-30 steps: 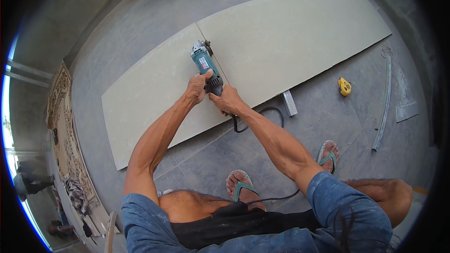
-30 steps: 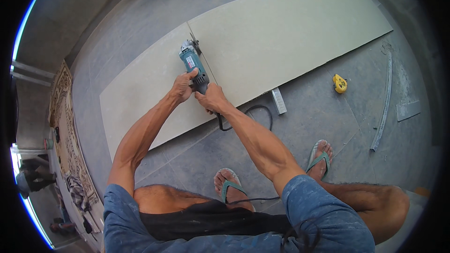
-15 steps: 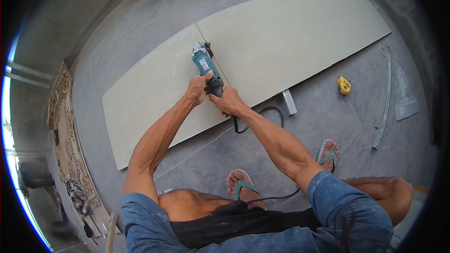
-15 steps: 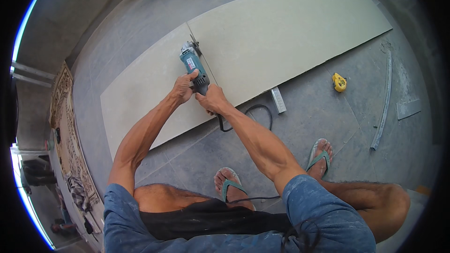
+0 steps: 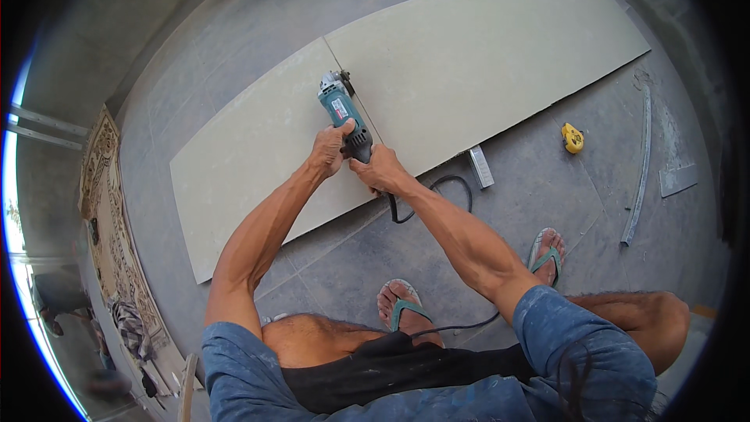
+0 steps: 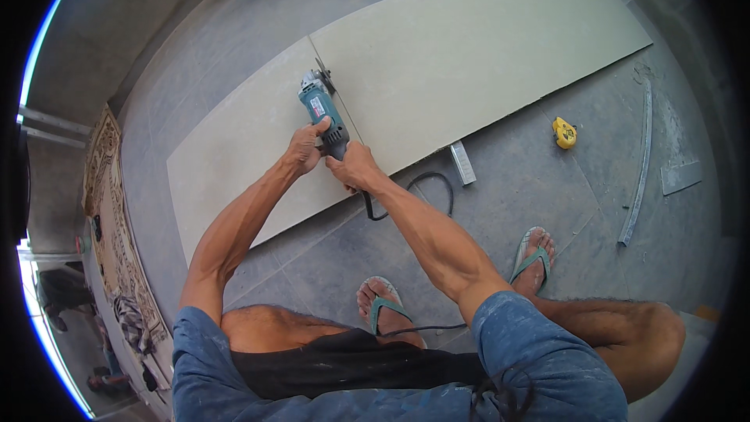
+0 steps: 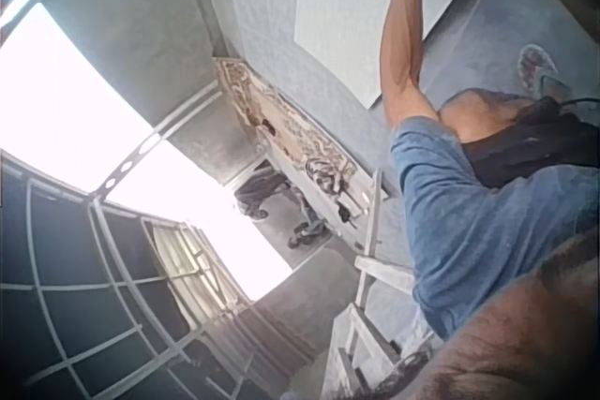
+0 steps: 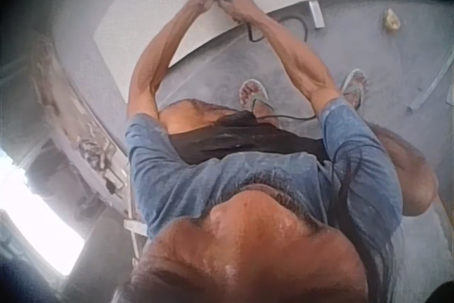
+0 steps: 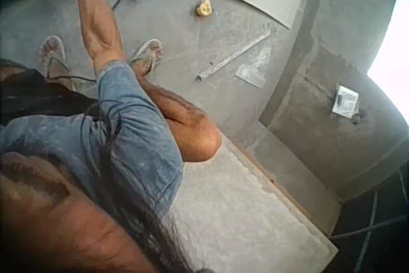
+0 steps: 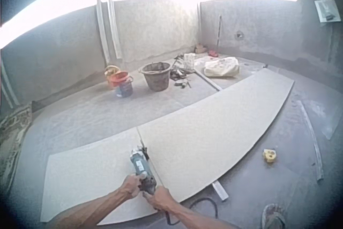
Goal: The person marks a line on a large board using a straight edge and then cuts along the line using a power grinder.
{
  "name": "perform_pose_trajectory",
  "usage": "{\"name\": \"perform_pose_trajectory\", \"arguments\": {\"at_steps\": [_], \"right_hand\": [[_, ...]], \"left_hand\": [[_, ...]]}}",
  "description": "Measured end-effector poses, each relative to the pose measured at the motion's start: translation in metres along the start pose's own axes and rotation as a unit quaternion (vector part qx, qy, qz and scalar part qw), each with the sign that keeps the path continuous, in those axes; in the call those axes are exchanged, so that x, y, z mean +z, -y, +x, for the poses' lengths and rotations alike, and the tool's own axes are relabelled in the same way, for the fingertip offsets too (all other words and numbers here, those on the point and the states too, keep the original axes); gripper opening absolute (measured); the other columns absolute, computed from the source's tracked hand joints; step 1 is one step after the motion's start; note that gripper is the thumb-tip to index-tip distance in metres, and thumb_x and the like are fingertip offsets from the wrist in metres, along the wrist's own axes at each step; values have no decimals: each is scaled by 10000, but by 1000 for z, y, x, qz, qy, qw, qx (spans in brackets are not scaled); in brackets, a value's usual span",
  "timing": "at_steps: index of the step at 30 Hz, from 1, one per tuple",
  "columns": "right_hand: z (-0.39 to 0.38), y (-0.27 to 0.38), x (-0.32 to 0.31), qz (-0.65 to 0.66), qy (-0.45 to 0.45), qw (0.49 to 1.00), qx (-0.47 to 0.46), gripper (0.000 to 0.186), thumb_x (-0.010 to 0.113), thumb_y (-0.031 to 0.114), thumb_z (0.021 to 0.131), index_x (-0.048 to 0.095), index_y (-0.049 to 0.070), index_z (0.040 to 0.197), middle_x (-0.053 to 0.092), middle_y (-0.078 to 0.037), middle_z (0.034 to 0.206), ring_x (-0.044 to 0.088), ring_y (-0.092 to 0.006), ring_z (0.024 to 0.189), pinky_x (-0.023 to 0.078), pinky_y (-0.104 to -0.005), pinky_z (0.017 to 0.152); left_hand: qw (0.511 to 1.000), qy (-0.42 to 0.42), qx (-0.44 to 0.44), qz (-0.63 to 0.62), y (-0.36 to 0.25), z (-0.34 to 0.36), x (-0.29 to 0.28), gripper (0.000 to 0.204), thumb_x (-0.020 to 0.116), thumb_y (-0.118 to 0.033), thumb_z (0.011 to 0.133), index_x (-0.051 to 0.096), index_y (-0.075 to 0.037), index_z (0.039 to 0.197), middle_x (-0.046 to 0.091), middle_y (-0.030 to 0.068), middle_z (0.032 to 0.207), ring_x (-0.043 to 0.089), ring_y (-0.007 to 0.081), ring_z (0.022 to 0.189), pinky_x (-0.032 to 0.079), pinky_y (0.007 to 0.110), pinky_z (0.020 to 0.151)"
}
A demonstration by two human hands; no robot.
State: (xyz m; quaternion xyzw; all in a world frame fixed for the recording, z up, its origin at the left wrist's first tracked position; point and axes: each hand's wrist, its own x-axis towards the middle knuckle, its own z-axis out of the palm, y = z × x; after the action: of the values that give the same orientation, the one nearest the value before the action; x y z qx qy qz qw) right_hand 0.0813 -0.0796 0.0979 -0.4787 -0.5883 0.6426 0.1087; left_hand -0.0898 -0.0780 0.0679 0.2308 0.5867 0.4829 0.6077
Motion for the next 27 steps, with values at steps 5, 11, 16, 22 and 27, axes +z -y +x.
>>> {"name": "perform_pose_trajectory", "arguments": {"at_steps": [5,11,16,22,27], "right_hand": [[-2,-2,-1,1,1,1000,1,368,693,261,885,578,-89,888,636,-146,615,629,-225,452,502,-346,400],[-8,-3,-2,-4,0,1000,4,375,689,264,889,576,-94,888,636,-148,614,632,-232,451,497,-350,395],[-14,-2,-1,-5,-4,1000,7,356,685,272,891,577,-65,860,627,-129,604,619,-215,444,495,-340,403],[-17,-5,-1,-4,-4,1000,2,351,681,264,891,572,-67,857,626,-130,606,620,-216,443,497,-342,403],[-23,-4,-3,-1,-3,1000,2,368,682,247,887,574,-105,889,640,-153,624,638,-233,456,508,-349,402]], "left_hand": [[1000,9,-4,6,1,-2,0,425,671,-345,961,558,-41,1236,617,82,1136,617,220,1031,448,515,957],[1000,11,-12,6,1,-9,4,433,665,-343,965,543,-46,1256,614,78,1140,607,216,1056,438,526,978],[1000,14,-8,11,2,-13,6,435,665,-338,966,533,-51,1266,612,72,1133,604,216,1060,432,533,987],[1000,20,-9,11,6,-14,3,437,667,-343,966,539,-51,1265,614,75,1149,599,219,1084,426,540,995],[1000,23,-19,6,7,-18,7,444,671,-343,964,537,-48,1268,613,73,1156,600,220,1089,428,545,998]]}}
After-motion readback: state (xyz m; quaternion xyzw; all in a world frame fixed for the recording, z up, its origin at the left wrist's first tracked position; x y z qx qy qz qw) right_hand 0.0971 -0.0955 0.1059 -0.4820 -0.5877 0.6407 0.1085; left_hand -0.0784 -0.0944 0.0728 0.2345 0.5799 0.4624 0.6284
